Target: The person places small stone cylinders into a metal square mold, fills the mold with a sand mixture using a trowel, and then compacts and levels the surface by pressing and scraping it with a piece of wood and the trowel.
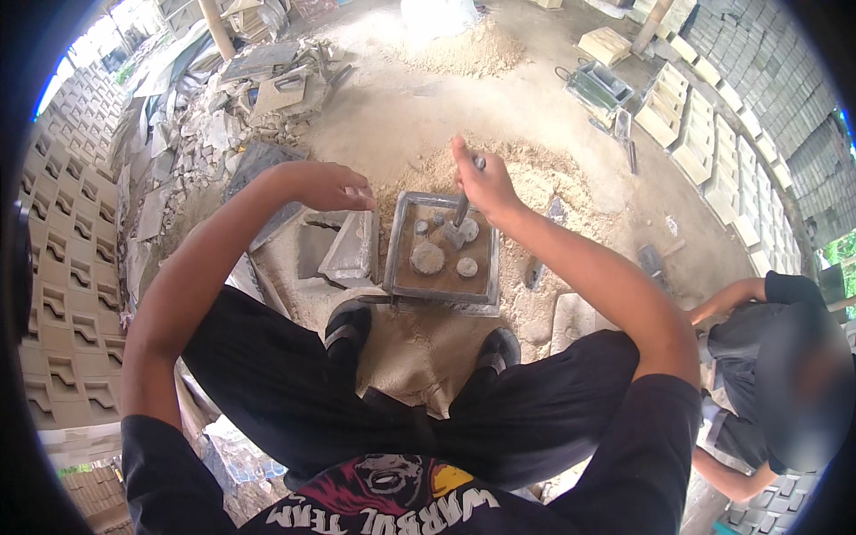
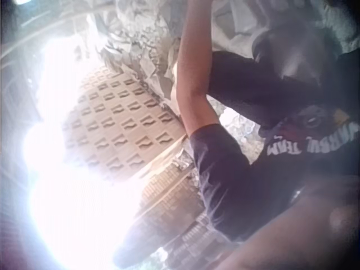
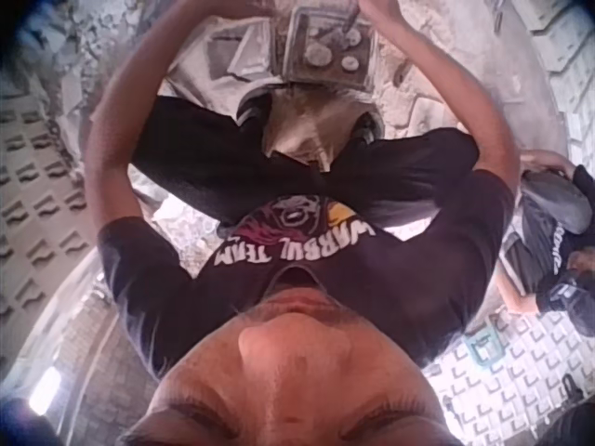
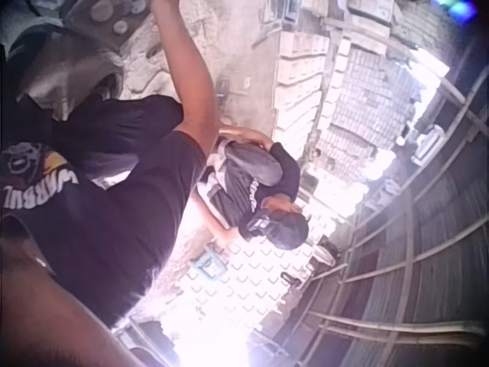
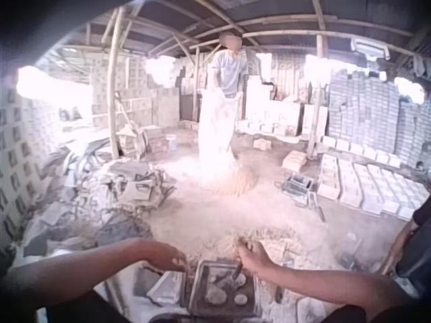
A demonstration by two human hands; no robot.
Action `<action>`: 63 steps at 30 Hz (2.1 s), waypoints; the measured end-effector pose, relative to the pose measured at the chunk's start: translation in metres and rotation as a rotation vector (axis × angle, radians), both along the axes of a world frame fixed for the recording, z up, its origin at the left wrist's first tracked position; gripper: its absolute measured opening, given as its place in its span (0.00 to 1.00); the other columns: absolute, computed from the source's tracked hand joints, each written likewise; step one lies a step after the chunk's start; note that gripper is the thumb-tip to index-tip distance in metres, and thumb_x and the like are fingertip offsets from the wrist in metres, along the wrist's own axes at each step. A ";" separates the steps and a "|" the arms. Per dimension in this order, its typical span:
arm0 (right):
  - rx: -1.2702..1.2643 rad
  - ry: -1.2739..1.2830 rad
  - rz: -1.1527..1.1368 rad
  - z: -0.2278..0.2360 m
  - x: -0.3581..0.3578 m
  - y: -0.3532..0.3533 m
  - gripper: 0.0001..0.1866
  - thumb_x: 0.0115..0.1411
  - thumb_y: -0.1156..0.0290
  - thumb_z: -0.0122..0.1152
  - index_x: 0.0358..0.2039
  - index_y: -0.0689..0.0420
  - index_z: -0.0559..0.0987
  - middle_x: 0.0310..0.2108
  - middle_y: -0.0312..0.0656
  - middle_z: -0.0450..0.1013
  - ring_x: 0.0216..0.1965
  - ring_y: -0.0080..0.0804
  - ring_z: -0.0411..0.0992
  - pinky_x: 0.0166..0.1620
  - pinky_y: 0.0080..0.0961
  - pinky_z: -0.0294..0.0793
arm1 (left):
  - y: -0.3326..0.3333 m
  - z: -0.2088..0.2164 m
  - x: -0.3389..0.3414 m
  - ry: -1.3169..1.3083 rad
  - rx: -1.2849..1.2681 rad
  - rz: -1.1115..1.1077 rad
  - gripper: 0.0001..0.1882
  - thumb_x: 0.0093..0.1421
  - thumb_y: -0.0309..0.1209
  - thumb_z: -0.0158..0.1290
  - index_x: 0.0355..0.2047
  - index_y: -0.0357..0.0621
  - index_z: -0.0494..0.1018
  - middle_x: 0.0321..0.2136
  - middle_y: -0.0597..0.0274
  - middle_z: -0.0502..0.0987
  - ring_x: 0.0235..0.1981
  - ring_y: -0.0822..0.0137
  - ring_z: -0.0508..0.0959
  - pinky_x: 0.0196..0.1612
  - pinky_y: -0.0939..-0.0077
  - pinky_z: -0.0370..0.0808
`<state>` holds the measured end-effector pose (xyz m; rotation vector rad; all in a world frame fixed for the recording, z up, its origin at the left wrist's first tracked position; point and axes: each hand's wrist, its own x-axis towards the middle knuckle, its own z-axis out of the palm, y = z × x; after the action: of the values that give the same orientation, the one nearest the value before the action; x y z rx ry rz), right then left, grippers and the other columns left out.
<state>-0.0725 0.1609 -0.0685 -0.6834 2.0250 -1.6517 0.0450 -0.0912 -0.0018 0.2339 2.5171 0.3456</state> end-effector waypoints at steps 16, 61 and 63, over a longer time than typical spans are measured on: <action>0.058 0.184 -0.109 0.014 0.000 -0.050 0.31 0.65 0.40 0.44 0.16 0.52 0.66 0.13 0.33 0.62 0.17 0.20 0.60 0.26 0.24 0.64 | -0.013 0.003 0.003 0.000 -0.067 0.048 0.31 0.65 0.57 0.43 0.53 0.45 0.71 0.50 0.50 0.75 0.52 0.53 0.74 0.55 0.61 0.69; -0.193 0.100 0.059 0.001 -0.047 0.037 0.30 0.66 0.52 0.53 0.09 0.53 0.63 0.10 0.30 0.59 0.14 0.17 0.54 0.22 0.21 0.56 | 0.011 -0.002 -0.034 0.061 -0.102 -0.015 0.34 0.63 0.62 0.40 0.55 0.50 0.70 0.51 0.53 0.75 0.53 0.54 0.74 0.56 0.60 0.69; -0.072 0.088 0.031 -0.011 -0.059 0.040 0.31 0.66 0.51 0.53 0.09 0.53 0.64 0.10 0.31 0.61 0.14 0.17 0.56 0.22 0.21 0.57 | 0.015 -0.007 -0.034 0.045 -0.086 -0.018 0.34 0.63 0.62 0.40 0.55 0.50 0.70 0.51 0.53 0.75 0.53 0.54 0.74 0.56 0.60 0.69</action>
<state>-0.1318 0.2008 -0.0799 -0.8226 2.0127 -1.7118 0.0110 -0.0764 -0.0087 0.2324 2.5660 0.2267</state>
